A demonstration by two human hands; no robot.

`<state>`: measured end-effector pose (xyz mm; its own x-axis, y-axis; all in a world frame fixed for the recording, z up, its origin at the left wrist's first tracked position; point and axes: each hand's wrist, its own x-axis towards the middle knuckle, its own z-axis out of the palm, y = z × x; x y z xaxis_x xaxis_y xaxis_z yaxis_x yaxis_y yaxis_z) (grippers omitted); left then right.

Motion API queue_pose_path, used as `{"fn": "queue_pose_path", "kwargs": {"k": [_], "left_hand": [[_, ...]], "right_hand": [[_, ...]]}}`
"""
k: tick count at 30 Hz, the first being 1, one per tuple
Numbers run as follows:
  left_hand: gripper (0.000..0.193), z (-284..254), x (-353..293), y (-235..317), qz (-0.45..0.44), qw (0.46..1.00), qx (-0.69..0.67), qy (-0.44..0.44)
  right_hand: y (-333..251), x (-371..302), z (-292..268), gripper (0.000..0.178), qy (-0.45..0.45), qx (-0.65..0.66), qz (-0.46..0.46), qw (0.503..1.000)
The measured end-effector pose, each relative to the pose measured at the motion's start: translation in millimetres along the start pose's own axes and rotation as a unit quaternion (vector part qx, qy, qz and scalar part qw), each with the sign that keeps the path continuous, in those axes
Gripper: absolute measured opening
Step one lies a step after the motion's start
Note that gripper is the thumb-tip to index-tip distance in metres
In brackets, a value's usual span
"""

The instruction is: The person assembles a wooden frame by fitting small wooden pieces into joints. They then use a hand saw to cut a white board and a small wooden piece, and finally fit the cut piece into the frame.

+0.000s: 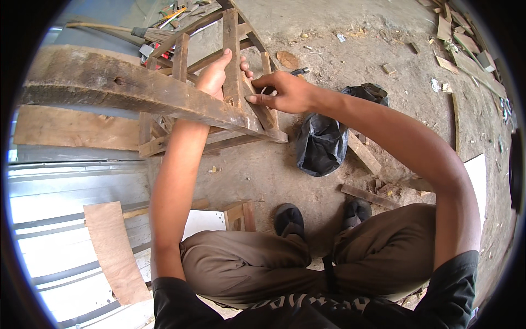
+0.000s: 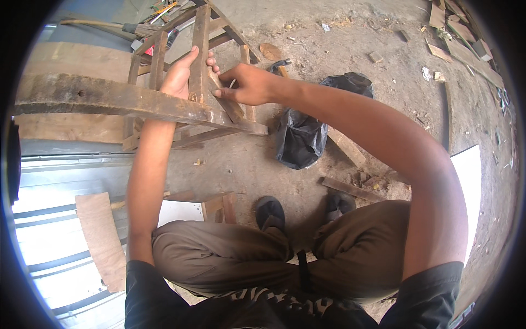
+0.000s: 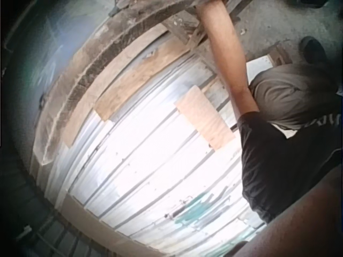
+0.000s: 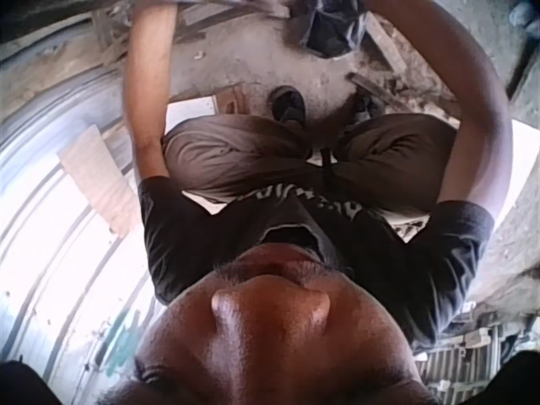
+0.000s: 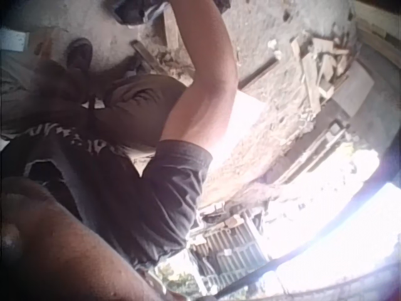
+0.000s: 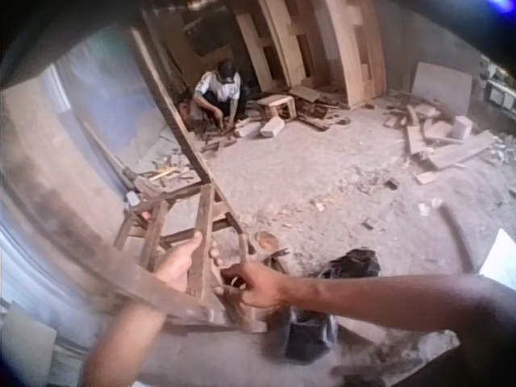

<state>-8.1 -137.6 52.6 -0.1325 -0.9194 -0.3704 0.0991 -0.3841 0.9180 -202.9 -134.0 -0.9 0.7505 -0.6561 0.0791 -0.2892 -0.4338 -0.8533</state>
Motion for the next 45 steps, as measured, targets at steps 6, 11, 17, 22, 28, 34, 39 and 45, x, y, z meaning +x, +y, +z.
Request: {"fn": "queue_pose_path", "kwargs": {"k": [6,11,17,22,28,34,39,45], "left_hand": [[0.038,7.8,-7.6,1.0,-0.005,1.000,-0.003,0.020],[0.040,4.8,-5.5,0.6,0.013,0.999,0.037,0.038],[0.046,10.2,-9.6,2.6,0.000,0.995,0.063,0.073],[0.048,10.2,-13.5,3.4,-0.020,1.000,-0.014,0.017],[0.051,4.6,-8.0,0.4,0.000,0.999,0.016,0.028],[0.056,17.3,-17.5,2.2,-0.013,0.991,0.129,0.010],[0.050,16.0,-15.7,4.0,0.002,0.986,0.166,0.008],[0.046,20.5,-16.2,4.7,0.026,0.975,0.220,0.030]], "right_hand": [[6.4,-10.2,-5.9,0.054,-0.011,0.087,-0.012,0.996],[10.9,-19.4,-25.4,0.039,0.029,0.200,0.072,0.977],[20.0,-14.5,-60.5,0.032,0.032,0.404,0.087,0.910],[13.7,-18.0,-79.5,0.038,0.052,0.472,0.027,0.880],[19.8,7.8,-52.3,0.070,0.208,0.406,0.097,0.885],[29.3,17.6,-46.5,0.072,0.095,0.302,0.038,0.948],[36.5,36.4,-27.9,0.056,0.082,0.389,-0.042,0.917],[31.2,42.2,4.2,0.057,0.162,0.501,-0.045,0.849]]}}
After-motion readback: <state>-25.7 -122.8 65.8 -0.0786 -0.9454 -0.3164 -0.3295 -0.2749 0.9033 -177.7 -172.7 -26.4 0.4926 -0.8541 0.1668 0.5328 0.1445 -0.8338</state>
